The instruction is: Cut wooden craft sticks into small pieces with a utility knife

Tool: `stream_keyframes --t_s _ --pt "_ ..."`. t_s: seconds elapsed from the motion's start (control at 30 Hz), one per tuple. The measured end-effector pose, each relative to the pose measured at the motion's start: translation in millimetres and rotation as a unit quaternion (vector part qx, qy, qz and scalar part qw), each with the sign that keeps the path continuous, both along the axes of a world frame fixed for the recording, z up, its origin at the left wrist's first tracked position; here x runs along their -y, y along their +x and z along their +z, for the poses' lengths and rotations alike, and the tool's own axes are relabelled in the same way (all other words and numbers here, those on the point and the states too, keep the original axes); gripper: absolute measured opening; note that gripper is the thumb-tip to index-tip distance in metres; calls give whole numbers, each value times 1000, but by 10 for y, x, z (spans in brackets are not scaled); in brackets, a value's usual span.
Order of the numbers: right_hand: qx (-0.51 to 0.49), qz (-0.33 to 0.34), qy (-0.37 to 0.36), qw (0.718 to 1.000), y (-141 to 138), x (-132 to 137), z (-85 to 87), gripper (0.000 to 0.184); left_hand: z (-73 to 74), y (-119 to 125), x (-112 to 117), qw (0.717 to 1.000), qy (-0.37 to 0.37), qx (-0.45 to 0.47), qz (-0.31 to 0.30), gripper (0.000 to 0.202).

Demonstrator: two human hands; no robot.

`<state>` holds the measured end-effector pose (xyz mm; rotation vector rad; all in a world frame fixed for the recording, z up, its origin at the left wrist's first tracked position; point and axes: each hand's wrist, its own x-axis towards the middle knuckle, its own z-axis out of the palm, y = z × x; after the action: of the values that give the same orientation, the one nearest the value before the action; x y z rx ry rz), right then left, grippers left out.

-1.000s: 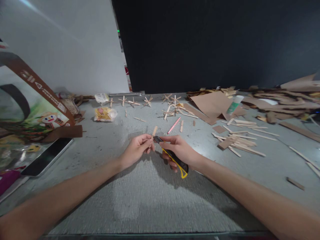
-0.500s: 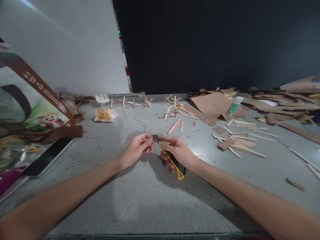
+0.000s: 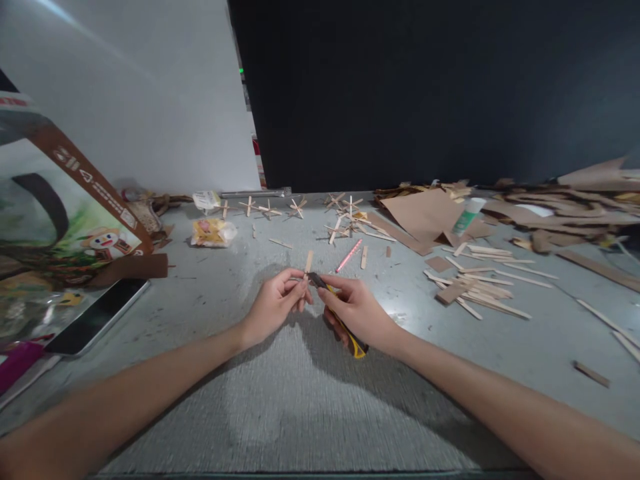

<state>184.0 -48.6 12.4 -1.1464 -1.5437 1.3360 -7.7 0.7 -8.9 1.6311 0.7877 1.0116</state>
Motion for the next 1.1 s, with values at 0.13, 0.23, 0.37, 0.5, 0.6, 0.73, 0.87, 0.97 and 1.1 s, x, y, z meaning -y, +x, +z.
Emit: stream_keyframes --t_s 0.13,0.23,0.37,0.5,0.6,0.73,0.87,0.97,1.1 --pt "4 9 -14 1000 -5 26 -3 53 6 -16 16 996 62 -53 41 37" --pt "6 5 -13 1000 -19 52 -1 54 8 -24 30 988 107 -95 62 31" --pt "13 -6 -5 1000 -43 77 19 58 -8 -27 34 981 137 -114 73 24" --pt "16 -20 -8 1000 -46 79 24 59 -22 -27 32 982 133 -116 74 25" --pt "20 -27 -10 999 -37 78 22 60 -20 -21 37 983 124 -113 71 25" --pt "26 -22 -5 999 -37 79 35 59 -4 -14 49 983 121 -115 71 22" --pt "29 -17 -6 999 -46 83 47 57 2 -18 51 983 123 -121 68 21" --pt "29 -18 -13 999 -50 84 52 58 0 -20 43 983 123 -118 66 22" --pt "18 -11 -22 1000 -40 72 64 60 -6 -16 25 989 98 -100 50 30"
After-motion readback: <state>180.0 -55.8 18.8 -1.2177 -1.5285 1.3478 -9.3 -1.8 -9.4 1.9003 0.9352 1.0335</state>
